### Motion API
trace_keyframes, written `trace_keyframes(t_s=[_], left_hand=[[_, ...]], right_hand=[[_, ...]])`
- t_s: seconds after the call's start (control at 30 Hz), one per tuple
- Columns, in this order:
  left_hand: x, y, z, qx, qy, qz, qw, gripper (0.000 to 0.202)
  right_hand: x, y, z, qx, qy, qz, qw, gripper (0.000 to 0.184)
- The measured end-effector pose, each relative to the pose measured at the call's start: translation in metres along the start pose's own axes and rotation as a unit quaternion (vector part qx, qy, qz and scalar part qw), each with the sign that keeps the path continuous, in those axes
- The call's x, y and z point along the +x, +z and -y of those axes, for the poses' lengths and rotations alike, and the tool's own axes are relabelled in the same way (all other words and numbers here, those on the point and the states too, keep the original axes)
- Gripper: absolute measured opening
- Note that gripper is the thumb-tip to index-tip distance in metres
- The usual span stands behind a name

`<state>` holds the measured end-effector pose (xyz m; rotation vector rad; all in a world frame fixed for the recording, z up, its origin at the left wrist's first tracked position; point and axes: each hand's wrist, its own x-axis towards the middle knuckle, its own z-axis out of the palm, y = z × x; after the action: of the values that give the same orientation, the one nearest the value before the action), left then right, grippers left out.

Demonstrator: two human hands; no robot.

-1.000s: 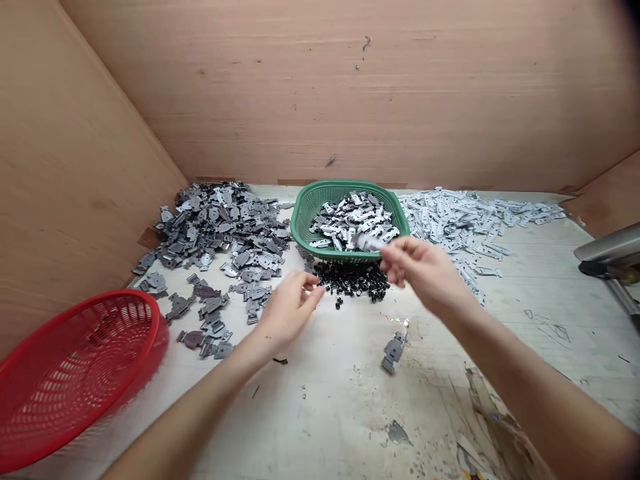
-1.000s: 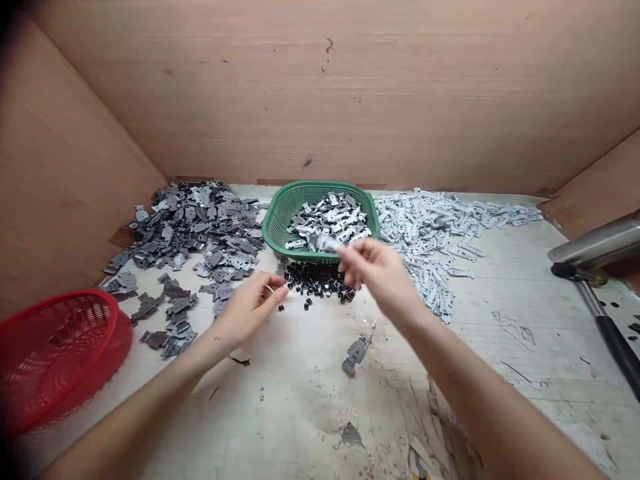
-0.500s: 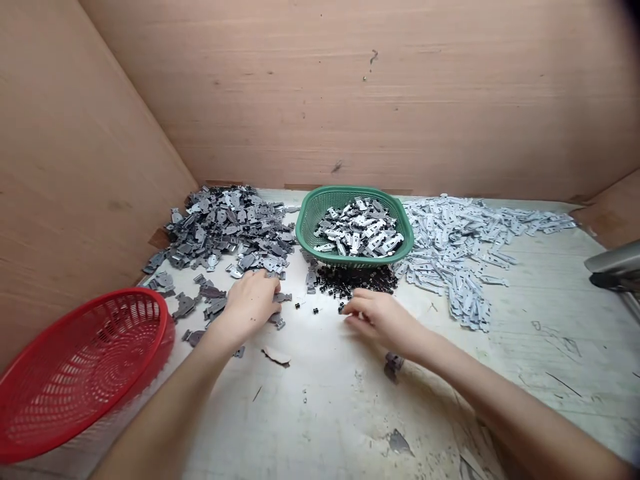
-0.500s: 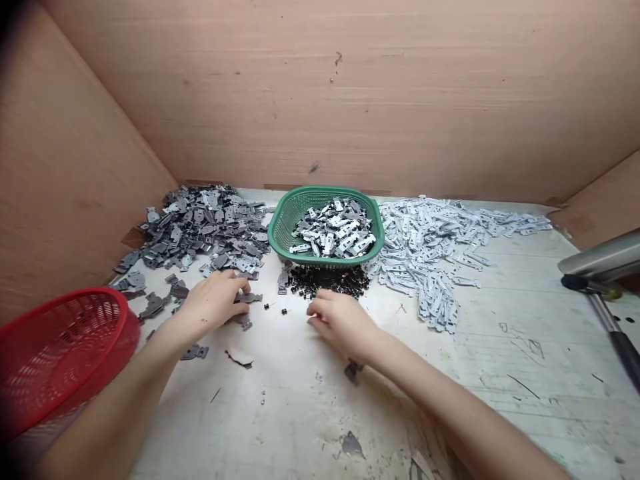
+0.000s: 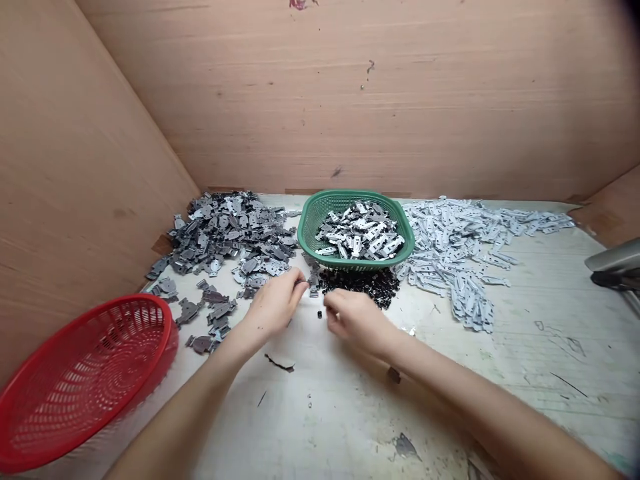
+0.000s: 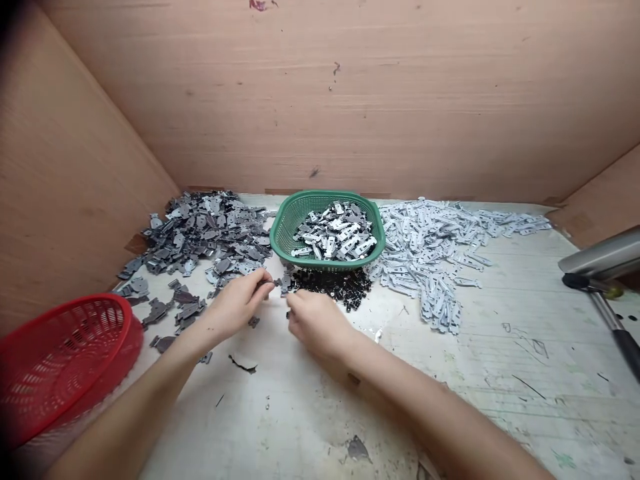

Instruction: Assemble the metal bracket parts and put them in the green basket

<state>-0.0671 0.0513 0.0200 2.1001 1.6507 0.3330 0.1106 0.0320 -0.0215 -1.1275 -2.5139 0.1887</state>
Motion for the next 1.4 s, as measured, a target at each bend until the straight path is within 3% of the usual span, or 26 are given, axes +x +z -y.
trace_keyframes(t_s=[0.07,0.17,0.23,0.3,0.4,0.5,0.7,0.97,1.4], left_hand=[[-0.003,0.010,-0.008,-0.149,0.004,0.041,0.988,0.024],[-0.009,0.025,-0.017,-0.324,-0.035,0.154,0.933,0.024],[-0.013,0.034,-0.022,-0.382,-0.070,0.236,0.891,0.026],[-0.017,0.041,-0.027,-0.415,-0.091,0.275,0.862,0.033],[-0.021,0.052,-0.031,-0.465,-0.113,0.265,0.837,0.040],[-0.024,0.062,-0.033,-0.486,-0.140,0.264,0.821,0.034],[-0.026,0.067,-0.038,-0.537,-0.179,0.231,0.791,0.034],[-0.029,0.062,-0.041,-0.514,-0.126,0.269,0.805,0.027],[-0.027,0.064,-0.043,-0.483,-0.158,0.244,0.826,0.014]], right_hand=[[-0.021,-0.019,-0.014,0.017,0.032,-0.015,0.999,0.013],[-0.052,-0.039,-0.028,0.092,0.093,-0.057,0.990,0.014],[-0.067,-0.046,-0.032,0.143,0.132,-0.087,0.977,0.013],[-0.078,-0.049,-0.033,0.161,0.153,-0.105,0.969,0.012],[-0.086,-0.048,-0.033,0.110,0.119,-0.147,0.976,0.012],[-0.088,-0.048,-0.029,0.063,0.067,-0.184,0.979,0.014],[-0.089,-0.048,-0.006,0.195,0.086,-0.159,0.964,0.012],[-0.086,-0.028,0.004,0.111,0.087,-0.175,0.974,0.012],[-0.084,-0.018,0.009,0.070,0.069,-0.187,0.977,0.008]])
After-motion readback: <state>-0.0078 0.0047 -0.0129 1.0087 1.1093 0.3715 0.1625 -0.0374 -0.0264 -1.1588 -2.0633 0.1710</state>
